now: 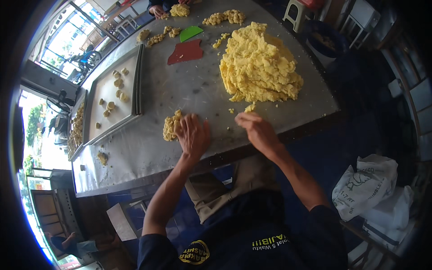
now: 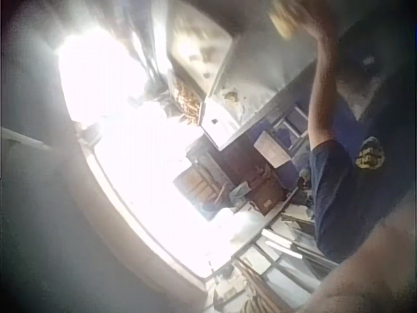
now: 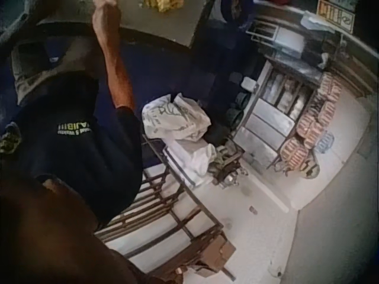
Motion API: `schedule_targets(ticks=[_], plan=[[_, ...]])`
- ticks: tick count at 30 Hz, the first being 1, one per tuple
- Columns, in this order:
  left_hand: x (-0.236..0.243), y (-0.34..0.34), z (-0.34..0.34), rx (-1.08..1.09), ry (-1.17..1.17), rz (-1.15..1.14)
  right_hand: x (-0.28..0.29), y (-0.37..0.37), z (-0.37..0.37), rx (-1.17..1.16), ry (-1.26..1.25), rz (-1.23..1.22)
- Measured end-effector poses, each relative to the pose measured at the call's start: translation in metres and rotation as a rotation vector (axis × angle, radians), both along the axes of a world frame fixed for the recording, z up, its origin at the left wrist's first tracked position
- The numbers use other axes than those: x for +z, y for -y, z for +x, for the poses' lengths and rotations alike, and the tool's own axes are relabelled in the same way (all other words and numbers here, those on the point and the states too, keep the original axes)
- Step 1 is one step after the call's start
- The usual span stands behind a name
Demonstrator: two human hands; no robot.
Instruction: The person shapes dough into balls by hand and places them onto a tray. They take portions from a mound of dough on a metal table, roll them between their palms, and arrange the balls in rows on a metal tray.
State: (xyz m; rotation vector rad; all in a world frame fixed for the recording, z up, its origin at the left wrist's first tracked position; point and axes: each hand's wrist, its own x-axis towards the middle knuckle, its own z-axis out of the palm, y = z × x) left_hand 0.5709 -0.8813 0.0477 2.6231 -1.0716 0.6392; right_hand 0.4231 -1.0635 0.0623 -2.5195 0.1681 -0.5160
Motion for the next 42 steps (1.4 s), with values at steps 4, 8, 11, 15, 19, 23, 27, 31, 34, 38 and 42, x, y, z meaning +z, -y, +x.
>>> schedule_targets(ticks=[4,8,11,15,19,23,27,31,34,38,42], plan=[[-0.005,-0.029,-0.035,-0.002,-0.078,0.144,0.010,-0.013,0.025,0.126,-0.013,-0.080],[-0.009,-0.033,-0.032,0.169,-0.329,-0.018,0.000,-0.021,0.047,0.221,-0.010,-0.078],[-0.007,-0.027,-0.037,0.167,-0.442,-0.183,0.001,0.010,0.066,0.054,0.034,-0.094],[-0.005,-0.029,-0.042,0.204,-0.471,-0.183,-0.022,-0.004,0.048,0.152,0.056,-0.217],[0.000,-0.030,-0.037,0.028,-0.579,-0.508,-0.004,-0.026,0.012,0.185,-0.075,-0.235],[0.008,-0.010,-0.049,0.032,-0.835,-0.722,0.002,-0.032,0.006,0.045,0.055,0.216],[-0.001,0.005,-0.052,-0.059,-1.246,-0.996,0.005,-0.063,0.018,-0.056,0.229,0.375],[0.000,0.009,-0.062,-0.188,-1.159,-1.006,0.005,-0.054,0.024,-0.058,0.160,0.407],[0.012,-0.001,-0.047,-0.096,-1.269,-0.871,0.023,-0.047,0.021,0.006,0.143,0.346],[0.000,-0.006,-0.029,-0.199,-0.758,-0.331,0.026,-0.067,0.024,0.145,0.152,0.318],[-0.002,-0.004,-0.041,-0.080,-0.842,-0.505,0.026,-0.071,0.021,-0.030,0.016,0.684]])
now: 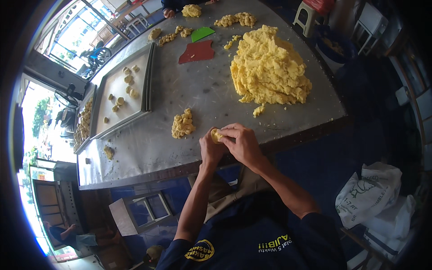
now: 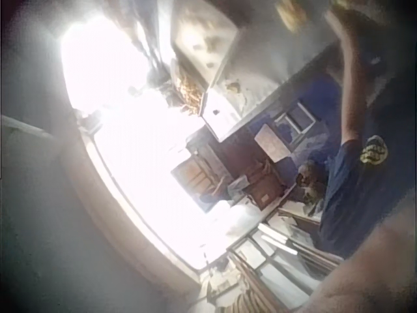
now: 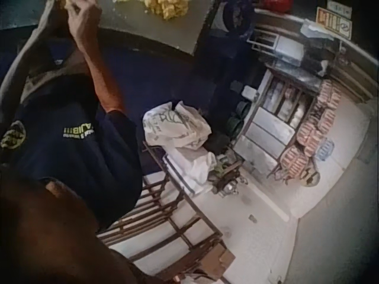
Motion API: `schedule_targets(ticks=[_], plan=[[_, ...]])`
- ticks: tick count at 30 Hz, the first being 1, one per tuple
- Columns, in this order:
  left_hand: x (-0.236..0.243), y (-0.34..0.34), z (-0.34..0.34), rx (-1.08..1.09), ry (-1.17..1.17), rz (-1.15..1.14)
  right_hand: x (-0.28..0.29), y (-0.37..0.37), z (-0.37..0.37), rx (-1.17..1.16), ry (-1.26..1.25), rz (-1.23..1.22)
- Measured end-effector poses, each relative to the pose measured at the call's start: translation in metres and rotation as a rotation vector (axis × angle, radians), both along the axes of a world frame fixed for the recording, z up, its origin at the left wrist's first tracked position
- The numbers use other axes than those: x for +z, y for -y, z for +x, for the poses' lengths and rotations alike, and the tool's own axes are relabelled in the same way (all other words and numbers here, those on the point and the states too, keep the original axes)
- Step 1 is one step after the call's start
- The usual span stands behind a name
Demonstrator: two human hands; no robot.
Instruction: The person shapes dough into balls by hand and places them onto a tray. They take portions from a mound of dough on a metal table, roll them between their palms, and arrange the balls in rows on a metal tray.
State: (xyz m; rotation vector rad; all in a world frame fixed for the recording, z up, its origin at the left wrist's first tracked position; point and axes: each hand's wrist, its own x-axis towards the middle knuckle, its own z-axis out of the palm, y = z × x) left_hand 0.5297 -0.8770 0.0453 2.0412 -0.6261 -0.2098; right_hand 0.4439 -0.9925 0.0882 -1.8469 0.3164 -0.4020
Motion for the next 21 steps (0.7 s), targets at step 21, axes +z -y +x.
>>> schedule_targets(ticks=[21], plan=[[-0.006,0.000,0.003,-0.113,0.110,-0.017,-0.020,0.048,0.012,-0.115,0.020,-0.579]])
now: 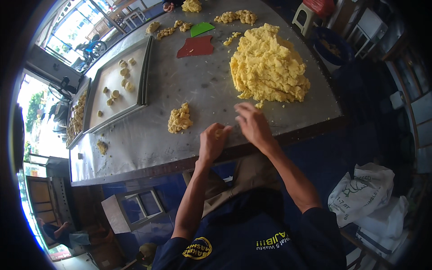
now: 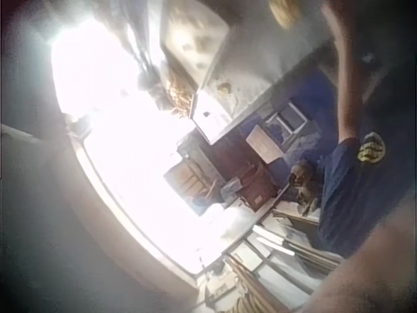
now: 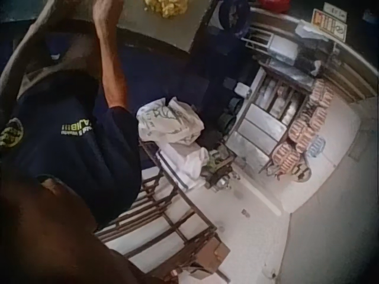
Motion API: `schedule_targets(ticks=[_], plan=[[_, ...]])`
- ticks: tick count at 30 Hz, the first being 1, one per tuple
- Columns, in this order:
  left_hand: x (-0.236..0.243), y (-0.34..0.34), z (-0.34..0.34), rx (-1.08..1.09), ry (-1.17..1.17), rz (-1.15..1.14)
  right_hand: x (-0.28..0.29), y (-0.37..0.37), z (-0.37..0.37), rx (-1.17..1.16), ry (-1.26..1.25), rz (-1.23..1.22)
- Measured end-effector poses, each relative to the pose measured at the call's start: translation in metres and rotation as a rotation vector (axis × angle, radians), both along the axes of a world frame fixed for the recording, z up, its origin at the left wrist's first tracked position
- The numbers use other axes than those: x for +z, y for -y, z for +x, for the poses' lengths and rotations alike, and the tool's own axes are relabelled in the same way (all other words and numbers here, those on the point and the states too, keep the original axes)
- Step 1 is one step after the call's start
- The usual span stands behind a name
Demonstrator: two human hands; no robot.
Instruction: The person shapes dough into balls by hand and places them onto a tray. They take portions from a mound of dough on a metal table, roll them between their palms, and arrange the balls in rows on a metal tray.
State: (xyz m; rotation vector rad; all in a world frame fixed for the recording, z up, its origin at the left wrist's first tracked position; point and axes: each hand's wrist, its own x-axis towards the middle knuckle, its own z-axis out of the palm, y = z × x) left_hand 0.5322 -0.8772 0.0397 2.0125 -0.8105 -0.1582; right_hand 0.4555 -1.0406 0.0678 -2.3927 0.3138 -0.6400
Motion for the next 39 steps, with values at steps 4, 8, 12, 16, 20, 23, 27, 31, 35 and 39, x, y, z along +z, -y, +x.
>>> schedule_targets(ticks=[4,8,12,16,20,23,27,31,35,39], plan=[[0.008,0.004,0.005,-0.006,-0.477,-0.291,-0.024,0.046,-0.019,-0.119,-0.021,-0.248],[-0.015,-0.011,0.017,-0.057,-0.584,-0.411,-0.005,0.054,-0.012,-0.248,0.019,-0.350],[0.000,-0.004,0.007,-0.049,-0.653,-0.517,-0.012,0.073,-0.008,-0.364,0.017,-0.488],[-0.009,-0.018,0.023,-0.160,-0.884,-0.586,-0.020,0.066,-0.001,-0.383,-0.030,-0.489],[0.011,-0.009,0.024,-0.204,-0.949,-0.684,-0.024,0.069,0.004,-0.374,-0.033,-0.561],[0.013,-0.006,0.023,-0.162,-0.913,-0.633,-0.029,0.067,0.003,-0.407,-0.098,-0.579],[-0.011,-0.018,0.035,-0.115,-0.637,-0.461,-0.027,0.048,-0.002,-0.346,-0.115,-0.497],[0.003,-0.014,0.026,-0.059,0.631,0.062,-0.038,0.041,-0.021,-0.285,0.021,-0.515],[0.010,-0.019,0.029,-0.095,0.282,0.053,-0.030,0.057,-0.034,-0.254,-0.096,-0.245],[0.008,-0.038,0.025,0.077,0.368,0.045,-0.008,0.052,-0.033,-0.352,-0.087,-0.309]])
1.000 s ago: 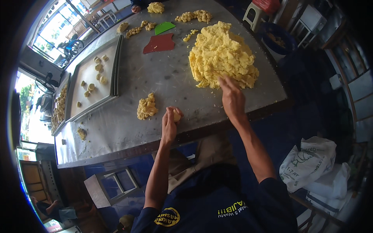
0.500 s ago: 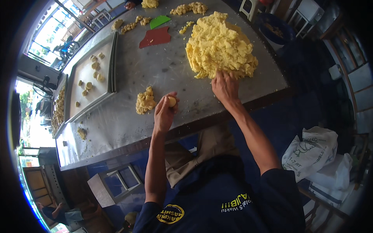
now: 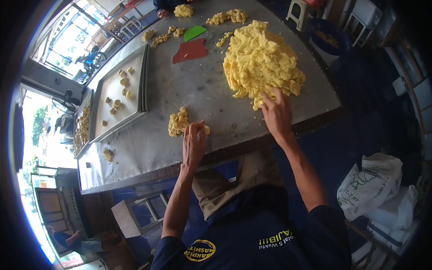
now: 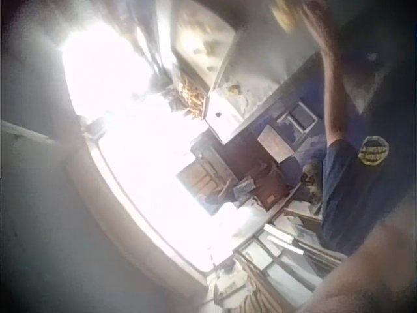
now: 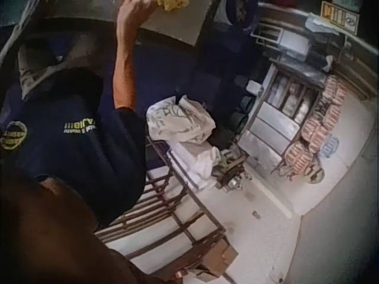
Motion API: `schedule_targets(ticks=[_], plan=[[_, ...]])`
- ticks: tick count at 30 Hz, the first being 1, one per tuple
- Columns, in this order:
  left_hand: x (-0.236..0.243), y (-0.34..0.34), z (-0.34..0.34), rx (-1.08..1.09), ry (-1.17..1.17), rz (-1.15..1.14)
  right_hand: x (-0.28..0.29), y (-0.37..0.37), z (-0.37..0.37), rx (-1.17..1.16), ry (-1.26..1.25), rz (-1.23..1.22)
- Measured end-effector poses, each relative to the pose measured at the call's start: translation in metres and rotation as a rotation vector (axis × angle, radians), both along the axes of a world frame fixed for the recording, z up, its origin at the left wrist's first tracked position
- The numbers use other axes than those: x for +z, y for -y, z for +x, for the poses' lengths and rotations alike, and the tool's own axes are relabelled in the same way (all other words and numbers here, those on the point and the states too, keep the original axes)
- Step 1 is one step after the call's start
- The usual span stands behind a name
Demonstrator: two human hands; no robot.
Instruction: The person shapes dough into balls by hand and places them onto a tray. They take portions from a mound of dough on a metal table, roll them between their palms, and arrange the balls in rows on a metal tray.
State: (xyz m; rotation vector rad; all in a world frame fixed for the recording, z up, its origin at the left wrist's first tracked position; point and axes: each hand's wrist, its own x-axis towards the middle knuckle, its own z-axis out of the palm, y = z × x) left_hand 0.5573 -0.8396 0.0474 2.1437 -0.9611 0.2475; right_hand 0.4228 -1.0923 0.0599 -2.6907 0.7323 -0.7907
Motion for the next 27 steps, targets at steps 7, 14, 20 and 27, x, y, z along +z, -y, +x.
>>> schedule_targets(ticks=[7,14,20,27], plan=[[0.032,0.038,0.051,0.068,-0.308,0.276,-0.019,0.013,0.005,-0.078,-0.017,0.157],[0.004,0.048,0.059,0.067,0.079,0.080,-0.017,0.008,0.009,0.024,0.091,0.246],[0.020,-0.005,0.004,-0.118,0.053,0.178,-0.019,0.008,-0.001,0.020,0.104,0.223],[0.059,-0.038,0.092,0.378,-0.023,-0.273,-0.023,0.011,-0.003,0.013,0.092,0.151]])
